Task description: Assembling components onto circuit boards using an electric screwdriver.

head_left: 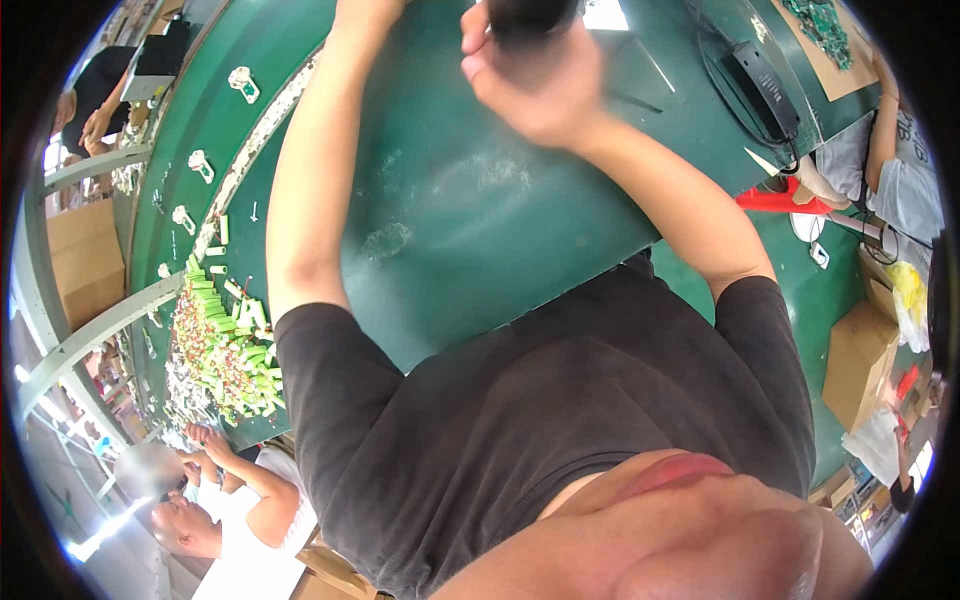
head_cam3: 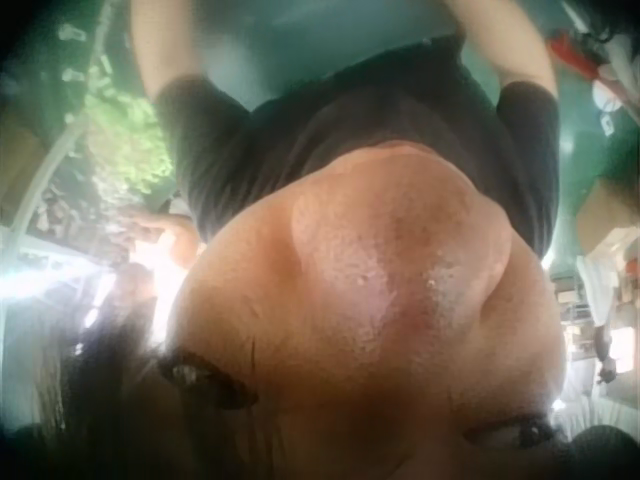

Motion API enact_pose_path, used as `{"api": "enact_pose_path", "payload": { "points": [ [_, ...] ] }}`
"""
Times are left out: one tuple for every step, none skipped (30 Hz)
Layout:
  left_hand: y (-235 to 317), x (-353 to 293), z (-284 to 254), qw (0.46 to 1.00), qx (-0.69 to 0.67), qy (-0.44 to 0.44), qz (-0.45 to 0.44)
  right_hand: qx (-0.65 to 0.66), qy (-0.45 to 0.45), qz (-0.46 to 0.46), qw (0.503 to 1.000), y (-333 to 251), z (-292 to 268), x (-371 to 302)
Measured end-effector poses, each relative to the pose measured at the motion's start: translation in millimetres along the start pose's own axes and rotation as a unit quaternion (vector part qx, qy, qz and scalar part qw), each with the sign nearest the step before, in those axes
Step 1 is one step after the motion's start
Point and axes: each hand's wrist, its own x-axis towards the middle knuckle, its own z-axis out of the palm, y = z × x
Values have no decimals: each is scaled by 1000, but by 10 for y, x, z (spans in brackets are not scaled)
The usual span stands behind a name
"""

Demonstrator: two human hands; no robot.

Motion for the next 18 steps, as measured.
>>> {"api": "enact_pose_path", "payload": {
  "points": [
    [-61,-189,-65,1000,4,3,-13,54,-24,-30,998,-69,98,47],
    [-104,-406,-65,999,-17,31,-7,62,-114,-194,972,76,94,261],
    [-121,-628,-68,998,-39,58,-1,31,-84,-161,983,44,-1,193],
    [-101,-840,-10,996,-78,34,-2,-6,-51,-121,991,-172,2,246],
    [19,-1065,-52,993,-114,9,-2,-92,0,-156,984,-290,10,329],
    [349,-1198,-201,992,-79,73,61,-44,-13,-138,989,-250,-78,348],
    [421,-1444,-202,993,-77,68,56,-94,-33,-195,976,-265,-127,473],
    [554,-1581,-218,991,-95,62,68,-108,-36,-203,972,-308,-242,542],
    [636,-1732,-166,989,-113,33,94,-79,-34,-210,974,-322,-321,600],
    [753,-1825,-102,988,-108,59,97,-76,-58,-226,970,-299,-399,658],
    [819,-1929,-29,986,-118,68,97,-67,-87,-239,965,-248,-427,717],
    [860,-2004,40,984,-128,77,97,-68,-114,-243,961,-218,-457,751],
    [864,-2028,65,979,-133,99,117,-67,-119,-239,961,-240,-382,751],
    [856,-2035,77,979,-135,101,112,-35,-103,-236,966,-286,-293,731],
    [847,-2024,77,970,-171,119,125,-4,-86,-234,968,-323,-238,726],
    [847,-2006,78,958,-210,135,140,38,-96,-233,967,-296,-250,736],
    [842,-1997,86,948,-237,163,136,-62,-103,-258,959,-233,-294,787],
    [846,-1968,70,945,-237,182,132,-163,-110,-282,939,-212,-348,833]
  ]
}}
